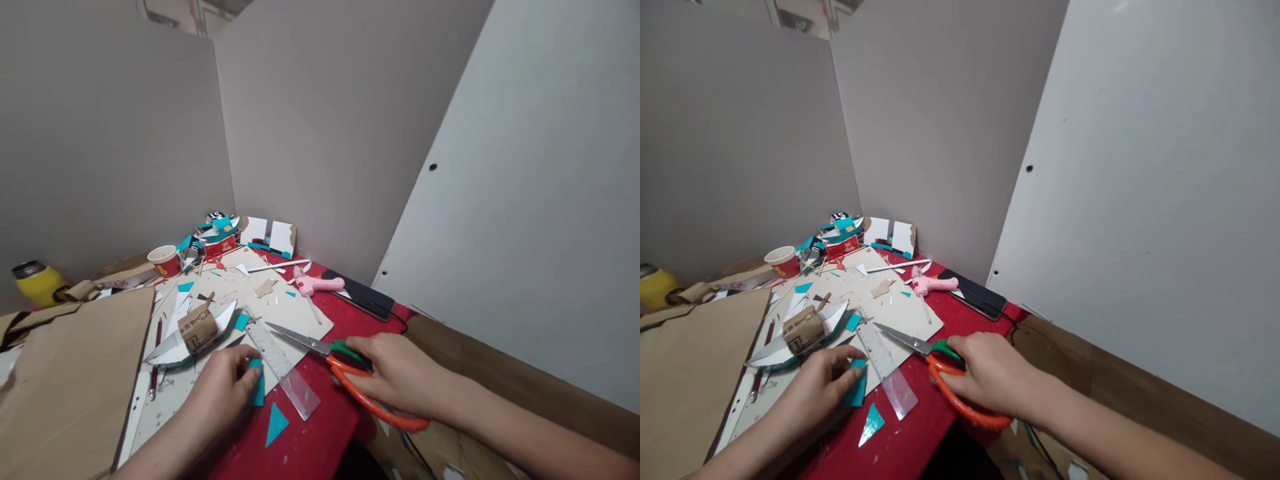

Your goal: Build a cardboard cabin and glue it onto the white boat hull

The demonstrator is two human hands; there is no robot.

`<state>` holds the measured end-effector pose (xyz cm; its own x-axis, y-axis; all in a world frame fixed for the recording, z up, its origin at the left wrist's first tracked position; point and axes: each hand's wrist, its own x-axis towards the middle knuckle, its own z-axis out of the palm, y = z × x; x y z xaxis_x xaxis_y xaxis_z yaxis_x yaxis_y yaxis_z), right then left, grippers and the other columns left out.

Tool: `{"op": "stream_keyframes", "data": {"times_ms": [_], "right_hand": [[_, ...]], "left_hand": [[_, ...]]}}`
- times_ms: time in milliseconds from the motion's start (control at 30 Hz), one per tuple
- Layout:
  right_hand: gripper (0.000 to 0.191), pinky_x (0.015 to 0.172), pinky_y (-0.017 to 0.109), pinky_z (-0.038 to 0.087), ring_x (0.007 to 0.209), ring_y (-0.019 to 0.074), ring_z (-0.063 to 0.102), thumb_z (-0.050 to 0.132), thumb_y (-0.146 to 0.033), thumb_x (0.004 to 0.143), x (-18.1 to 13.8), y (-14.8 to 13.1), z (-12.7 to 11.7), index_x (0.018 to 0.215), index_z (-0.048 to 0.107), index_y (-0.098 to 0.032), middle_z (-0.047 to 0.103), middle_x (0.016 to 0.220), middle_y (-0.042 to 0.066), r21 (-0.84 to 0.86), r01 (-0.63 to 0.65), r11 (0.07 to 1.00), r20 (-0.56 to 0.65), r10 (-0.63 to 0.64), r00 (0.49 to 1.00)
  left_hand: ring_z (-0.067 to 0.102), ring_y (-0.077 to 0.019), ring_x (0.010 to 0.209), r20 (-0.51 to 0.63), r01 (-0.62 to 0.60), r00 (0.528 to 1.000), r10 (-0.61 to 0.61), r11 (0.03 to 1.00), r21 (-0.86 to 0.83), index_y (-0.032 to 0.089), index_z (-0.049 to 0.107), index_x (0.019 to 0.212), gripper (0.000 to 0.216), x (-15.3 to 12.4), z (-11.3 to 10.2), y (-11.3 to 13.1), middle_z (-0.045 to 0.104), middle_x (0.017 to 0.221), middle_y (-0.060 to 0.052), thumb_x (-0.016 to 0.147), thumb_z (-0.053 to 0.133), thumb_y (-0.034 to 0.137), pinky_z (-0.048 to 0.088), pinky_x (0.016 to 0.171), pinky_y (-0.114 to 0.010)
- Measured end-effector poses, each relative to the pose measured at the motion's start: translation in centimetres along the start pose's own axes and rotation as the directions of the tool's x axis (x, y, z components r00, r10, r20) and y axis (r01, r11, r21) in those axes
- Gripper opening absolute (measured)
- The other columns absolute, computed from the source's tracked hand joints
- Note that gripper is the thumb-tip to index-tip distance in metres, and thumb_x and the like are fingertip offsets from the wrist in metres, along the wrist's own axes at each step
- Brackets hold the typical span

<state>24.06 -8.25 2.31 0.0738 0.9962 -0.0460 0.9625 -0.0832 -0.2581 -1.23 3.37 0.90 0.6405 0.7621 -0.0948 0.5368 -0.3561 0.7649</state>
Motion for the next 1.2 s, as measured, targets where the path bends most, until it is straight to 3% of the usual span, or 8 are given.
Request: {"op": "stream_keyframes", "data": {"times_ms": [200, 300, 400, 533, 667, 800, 967, 1200], "right_hand": [[0.038, 0.052, 0.026, 0.026, 0.053, 0.0160, 0.050, 0.050, -0.051, 0.084, 0.8, 0.3, 0.1, 0.074, 0.062, -0.017, 0.063, 0.064, 0.008, -0.074, 0.067, 0.995, -0.029, -0.070, 0.997], [0.036, 0.052, 0.026, 0.028, 0.053, 0.0157, 0.049, 0.051, -0.051, 0.084, 1.1, 0.0, 0.5, 0.076, 0.062, -0.017, 0.062, 0.063, 0.006, -0.013, 0.098, 0.995, -0.035, -0.098, 0.995], [0.034, 0.054, 0.026, 0.031, 0.055, 0.0152, 0.048, 0.052, -0.051, 0.084, 1.3, -0.1, 0.8, 0.078, 0.061, -0.018, 0.061, 0.064, 0.004, 0.115, 0.120, 0.986, -0.047, -0.116, 0.992], [0.035, 0.054, 0.026, 0.033, 0.057, 0.0147, 0.046, 0.055, -0.054, 0.083, 1.1, 0.3, 1.0, 0.074, 0.052, -0.020, 0.055, 0.064, 0.001, 0.299, 0.112, 0.948, -0.054, -0.101, 0.993], [0.027, 0.057, 0.025, 0.035, 0.059, 0.0134, 0.045, 0.051, -0.046, 0.087, 0.4, 0.4, 0.8, 0.078, 0.044, -0.022, 0.052, 0.069, -0.001, 0.403, 0.149, 0.903, -0.062, -0.136, 0.989], [0.022, 0.052, 0.025, 0.030, 0.054, 0.0131, 0.036, 0.052, -0.039, 0.085, -0.5, -0.5, 0.1, 0.080, 0.037, -0.024, 0.044, 0.062, -0.004, 0.316, 0.178, 0.932, 0.004, -0.189, 0.982], [0.024, 0.057, 0.027, 0.034, 0.061, 0.0165, 0.045, 0.053, -0.043, 0.085, -1.2, -1.9, 0.3, 0.080, 0.039, -0.023, 0.052, 0.070, -0.001, 0.188, 0.169, 0.967, 0.017, -0.175, 0.984], [0.030, 0.061, 0.029, 0.036, 0.063, 0.0161, 0.043, 0.054, -0.049, 0.082, -0.6, -3.7, 1.2, 0.087, 0.042, -0.022, 0.053, 0.074, 0.000, 0.228, 0.234, 0.945, -0.058, -0.226, 0.972]], "left_hand": [[0.048, -0.0141, 0.062, 0.038, -0.011, 0.999, 0.013, 0.999, -0.042, 0.017, 0.062, 0.077, 0.012, -0.2, -0.1, 0.1, 0.057, 0.067, 0.001, 0.080, 0.053, 0.025, 0.033, 0.056, -0.024], [0.045, -0.0110, 0.053, 0.096, 0.053, 0.995, -0.024, 0.946, -0.320, 0.018, 0.054, 0.070, 0.013, -0.1, -0.2, 0.5, 0.054, 0.059, 0.003, 0.078, 0.058, 0.027, 0.033, 0.051, -0.022], [0.045, -0.0097, 0.043, 0.123, 0.116, 0.991, -0.054, 0.808, -0.578, 0.018, 0.053, 0.078, 0.022, 0.1, -0.9, 1.3, 0.055, 0.050, 0.004, 0.076, 0.064, 0.037, 0.036, 0.046, -0.022], [0.061, -0.0119, 0.052, -0.034, 0.069, 0.991, -0.128, 0.716, -0.695, 0.014, 0.060, 0.099, 0.039, 0.2, -2.4, 2.0, 0.066, 0.060, -0.001, 0.072, 0.074, 0.037, 0.050, 0.055, -0.022], [0.071, -0.0156, 0.069, -0.145, 0.029, 0.963, -0.228, 0.620, -0.784, 0.015, 0.061, 0.095, 0.038, 0.0, -3.2, 2.4, 0.071, 0.075, -0.003, 0.066, 0.082, 0.030, 0.056, 0.064, -0.020], [0.073, -0.0193, 0.077, -0.222, -0.051, 0.940, -0.259, 0.536, -0.842, 0.018, 0.059, 0.094, 0.042, -0.5, -3.3, 3.1, 0.070, 0.079, -0.001, 0.062, 0.085, 0.030, 0.058, 0.065, -0.020], [0.072, -0.0167, 0.077, -0.298, -0.140, 0.914, -0.275, 0.476, -0.868, 0.019, 0.060, 0.094, 0.042, -1.3, -3.0, 3.8, 0.070, 0.083, 0.000, 0.062, 0.086, 0.029, 0.059, 0.068, -0.021], [0.065, -0.0095, 0.066, -0.259, -0.130, 0.932, -0.255, 0.432, -0.893, 0.016, 0.062, 0.084, 0.037, -2.0, -2.0, 4.7, 0.067, 0.076, 0.002, 0.060, 0.087, 0.029, 0.058, 0.070, -0.023]]}}
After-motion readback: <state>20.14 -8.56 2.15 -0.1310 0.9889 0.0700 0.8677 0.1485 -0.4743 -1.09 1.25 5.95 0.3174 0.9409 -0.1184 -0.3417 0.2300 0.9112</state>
